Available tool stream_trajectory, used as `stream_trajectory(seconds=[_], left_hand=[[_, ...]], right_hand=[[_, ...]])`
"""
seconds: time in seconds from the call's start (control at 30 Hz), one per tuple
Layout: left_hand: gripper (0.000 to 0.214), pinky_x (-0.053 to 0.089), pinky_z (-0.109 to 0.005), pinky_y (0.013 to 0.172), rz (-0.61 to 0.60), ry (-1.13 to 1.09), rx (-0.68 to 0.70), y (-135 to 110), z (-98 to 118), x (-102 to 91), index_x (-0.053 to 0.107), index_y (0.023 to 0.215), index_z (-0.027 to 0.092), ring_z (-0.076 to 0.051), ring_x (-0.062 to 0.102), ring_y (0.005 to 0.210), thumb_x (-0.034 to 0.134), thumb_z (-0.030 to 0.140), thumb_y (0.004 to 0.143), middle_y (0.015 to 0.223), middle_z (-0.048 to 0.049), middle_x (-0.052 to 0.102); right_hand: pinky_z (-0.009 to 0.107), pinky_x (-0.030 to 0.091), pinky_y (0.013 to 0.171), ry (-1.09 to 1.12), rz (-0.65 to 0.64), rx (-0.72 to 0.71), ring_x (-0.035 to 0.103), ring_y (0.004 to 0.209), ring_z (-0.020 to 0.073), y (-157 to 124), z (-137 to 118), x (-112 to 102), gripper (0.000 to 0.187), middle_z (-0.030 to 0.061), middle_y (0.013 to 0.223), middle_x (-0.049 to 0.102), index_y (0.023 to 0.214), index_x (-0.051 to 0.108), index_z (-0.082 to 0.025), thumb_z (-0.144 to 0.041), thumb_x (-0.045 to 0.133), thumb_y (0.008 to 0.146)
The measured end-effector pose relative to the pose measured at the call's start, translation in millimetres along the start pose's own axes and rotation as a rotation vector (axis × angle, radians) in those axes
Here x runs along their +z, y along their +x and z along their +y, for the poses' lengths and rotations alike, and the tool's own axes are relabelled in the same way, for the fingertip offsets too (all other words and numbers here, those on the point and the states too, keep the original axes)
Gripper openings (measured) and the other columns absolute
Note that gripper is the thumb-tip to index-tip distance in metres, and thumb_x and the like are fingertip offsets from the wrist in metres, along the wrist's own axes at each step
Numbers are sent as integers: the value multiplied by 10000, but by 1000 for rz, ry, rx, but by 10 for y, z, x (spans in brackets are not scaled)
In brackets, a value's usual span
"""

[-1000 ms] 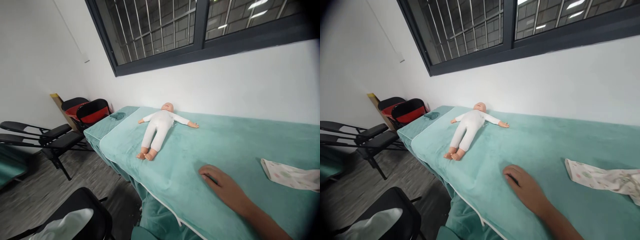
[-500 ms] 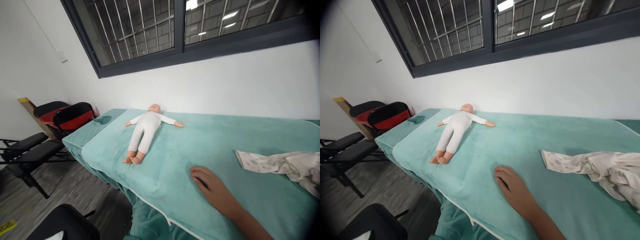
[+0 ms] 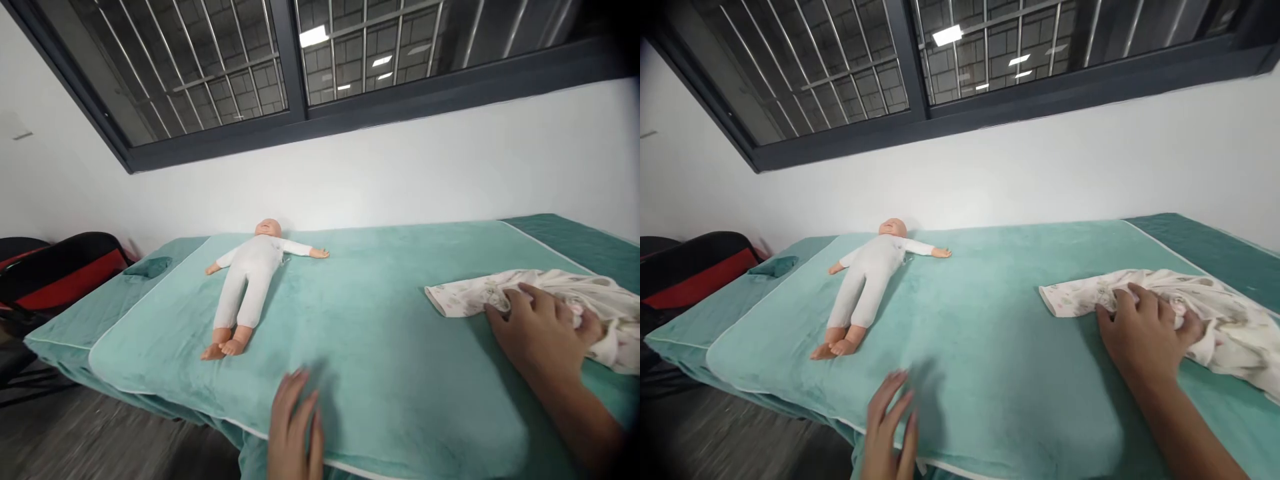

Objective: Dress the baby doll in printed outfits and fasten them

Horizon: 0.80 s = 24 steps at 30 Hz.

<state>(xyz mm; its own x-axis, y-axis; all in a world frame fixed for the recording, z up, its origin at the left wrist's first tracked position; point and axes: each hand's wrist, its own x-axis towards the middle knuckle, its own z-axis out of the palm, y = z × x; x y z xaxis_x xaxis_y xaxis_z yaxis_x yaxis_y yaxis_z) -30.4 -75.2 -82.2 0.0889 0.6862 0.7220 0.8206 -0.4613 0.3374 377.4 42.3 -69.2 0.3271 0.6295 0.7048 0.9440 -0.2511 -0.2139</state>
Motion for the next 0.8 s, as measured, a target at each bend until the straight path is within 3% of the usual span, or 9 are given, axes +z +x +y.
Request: stream_trajectory(seconds=[0.1,0.23,0.3,0.4,0.5,0.57,0.67,0.8], left_hand=[[381,477,-500,1102,-208,-274,37,645,267,496,528,1287,262,-246,512,1338,466,123,938,1367,-98,588],[401,416,-475,1142,-477,-548,-167,1283,617,1267,511,1362,221,-250,518,1320,460,320,977,1399,-114,568],[509,393,-494,1145,-588,-623,-209,1457,742,1615,468,1431,221,-293,491,1352,476,420,963,1459,-128,523],[702,356,-553,1134,-733,-648,-73,1625,856,2005,385,1514,232,-369,449,1379,563,516,897,1489,-151,499],[828,324,-579,1131,-726,-693,1,1764,912,2240,241,1582,249,-386,417,1402,593,516,881,1536,-160,443],[849,320,-568,1132,-680,-750,-38,1855,938,2328,229,1584,296,-375,441,1385,634,491,864,1531,-135,455],[895,373,-508,1106,-594,-958,-230,1983,949,2382,286,1561,342,-342,506,1319,743,426,796,1492,-95,501],[736,442,-393,1050,-450,-1538,-506,2124,839,2361,443,1464,262,-288,525,1304,731,258,787,1458,-80,539]], right_hand=[[613,191,1110,-13,-16,-76,570,1218,401,38,84,8,181,139,1300,645,984,623,-310,-395,472,930],[556,249,1116,7,23,-99,572,1216,364,40,65,-15,190,116,1238,692,1025,639,-314,-345,477,931],[569,340,1034,29,-6,-7,596,1148,379,42,47,-49,232,148,1153,714,1030,641,-295,-386,446,943],[546,441,787,191,-101,275,633,901,376,91,-50,-113,252,153,899,696,889,606,-300,-486,442,931],[461,416,641,512,-93,549,553,645,263,261,-296,-196,192,70,743,598,793,562,-299,-477,573,863],[415,403,611,853,-29,630,480,571,194,463,-514,-259,177,27,734,554,848,586,-294,-455,651,816],[386,440,611,1355,-177,575,512,593,175,854,-826,-313,207,16,764,554,878,591,-281,-436,696,789],[393,501,689,1670,-492,358,621,726,205,1240,-1139,-192,144,33,858,628,909,578,-263,-390,626,860]])
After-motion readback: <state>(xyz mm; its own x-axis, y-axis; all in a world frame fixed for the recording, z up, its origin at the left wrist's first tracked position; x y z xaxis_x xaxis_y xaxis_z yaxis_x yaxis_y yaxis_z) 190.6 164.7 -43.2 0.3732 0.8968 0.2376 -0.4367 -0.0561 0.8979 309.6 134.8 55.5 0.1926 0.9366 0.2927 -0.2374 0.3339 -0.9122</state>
